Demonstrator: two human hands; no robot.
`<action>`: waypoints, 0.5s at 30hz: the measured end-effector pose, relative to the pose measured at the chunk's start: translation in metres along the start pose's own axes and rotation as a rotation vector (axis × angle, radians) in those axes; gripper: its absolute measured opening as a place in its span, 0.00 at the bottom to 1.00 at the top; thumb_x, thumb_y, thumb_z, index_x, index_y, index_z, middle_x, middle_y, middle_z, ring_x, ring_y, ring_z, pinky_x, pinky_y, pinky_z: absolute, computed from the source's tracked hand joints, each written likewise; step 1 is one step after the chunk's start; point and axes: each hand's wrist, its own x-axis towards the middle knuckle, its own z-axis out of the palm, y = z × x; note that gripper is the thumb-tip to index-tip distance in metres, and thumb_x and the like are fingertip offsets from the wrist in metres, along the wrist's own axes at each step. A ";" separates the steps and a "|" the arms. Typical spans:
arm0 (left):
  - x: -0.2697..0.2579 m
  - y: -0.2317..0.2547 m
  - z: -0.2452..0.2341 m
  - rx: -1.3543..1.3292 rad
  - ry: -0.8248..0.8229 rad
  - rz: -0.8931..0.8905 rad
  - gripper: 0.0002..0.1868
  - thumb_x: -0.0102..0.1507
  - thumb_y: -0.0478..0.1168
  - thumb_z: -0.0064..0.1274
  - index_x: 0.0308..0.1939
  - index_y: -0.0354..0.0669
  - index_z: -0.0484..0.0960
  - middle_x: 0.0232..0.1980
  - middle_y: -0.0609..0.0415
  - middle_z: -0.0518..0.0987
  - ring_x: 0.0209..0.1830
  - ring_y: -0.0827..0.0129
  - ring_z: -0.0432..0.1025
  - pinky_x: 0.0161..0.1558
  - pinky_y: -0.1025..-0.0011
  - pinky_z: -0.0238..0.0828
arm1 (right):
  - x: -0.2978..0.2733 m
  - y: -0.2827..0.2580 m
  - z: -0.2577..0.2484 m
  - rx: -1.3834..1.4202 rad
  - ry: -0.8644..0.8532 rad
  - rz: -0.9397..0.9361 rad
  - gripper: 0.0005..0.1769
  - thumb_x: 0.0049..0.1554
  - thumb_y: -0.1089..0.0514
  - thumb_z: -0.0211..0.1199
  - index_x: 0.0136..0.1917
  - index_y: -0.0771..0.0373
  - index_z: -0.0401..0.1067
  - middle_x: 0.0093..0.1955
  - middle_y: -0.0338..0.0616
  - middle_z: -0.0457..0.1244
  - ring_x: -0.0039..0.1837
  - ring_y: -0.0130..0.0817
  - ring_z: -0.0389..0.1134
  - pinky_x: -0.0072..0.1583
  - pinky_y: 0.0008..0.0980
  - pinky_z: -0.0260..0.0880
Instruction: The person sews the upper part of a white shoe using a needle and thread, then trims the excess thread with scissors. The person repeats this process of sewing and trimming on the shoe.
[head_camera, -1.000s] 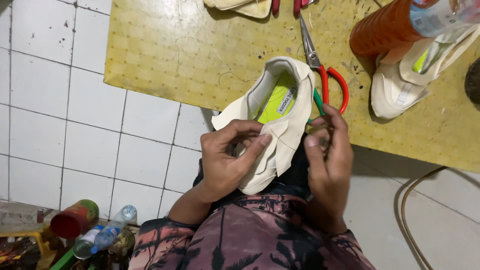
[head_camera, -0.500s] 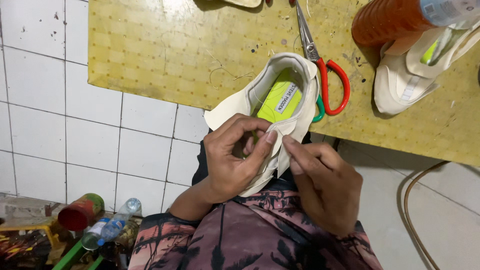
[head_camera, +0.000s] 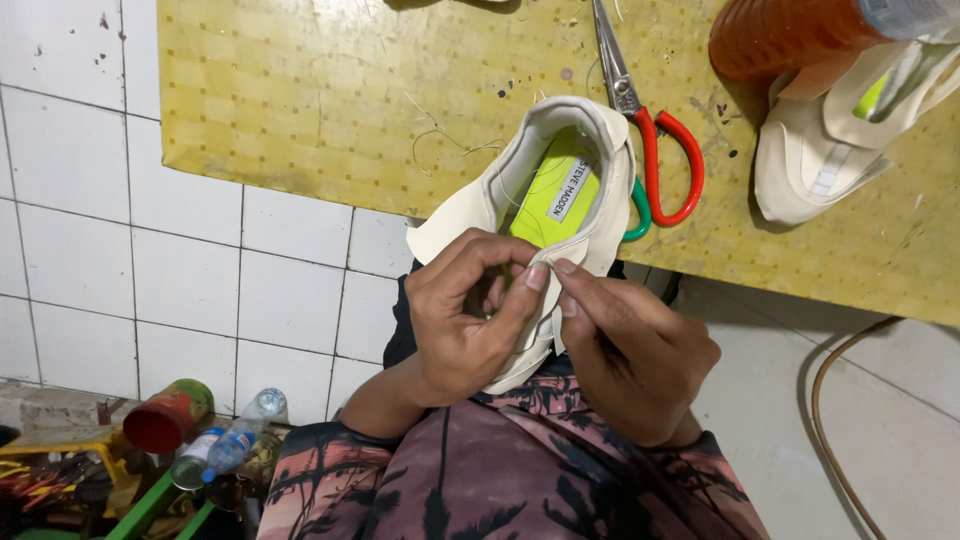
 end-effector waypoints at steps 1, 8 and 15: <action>0.000 0.000 0.000 -0.007 0.007 0.000 0.04 0.65 0.35 0.57 0.40 0.37 0.82 0.34 0.54 0.78 0.22 0.81 0.61 0.26 0.82 0.59 | 0.000 0.000 0.000 0.002 0.001 -0.008 0.12 0.57 0.78 0.66 0.54 0.70 0.78 0.47 0.56 0.73 0.42 0.38 0.76 0.43 0.28 0.74; 0.001 0.001 0.000 -0.007 0.018 0.015 0.05 0.66 0.36 0.56 0.40 0.36 0.82 0.34 0.53 0.78 0.23 0.80 0.62 0.27 0.82 0.61 | 0.002 0.000 0.002 0.019 0.004 0.000 0.10 0.57 0.76 0.65 0.53 0.71 0.78 0.48 0.57 0.73 0.44 0.39 0.77 0.44 0.28 0.76; 0.000 0.000 -0.001 -0.003 0.007 0.027 0.05 0.66 0.36 0.57 0.41 0.36 0.81 0.34 0.52 0.78 0.24 0.79 0.63 0.28 0.81 0.62 | 0.002 -0.001 0.000 0.015 -0.014 -0.005 0.10 0.58 0.75 0.65 0.53 0.71 0.78 0.48 0.56 0.73 0.43 0.38 0.77 0.45 0.27 0.76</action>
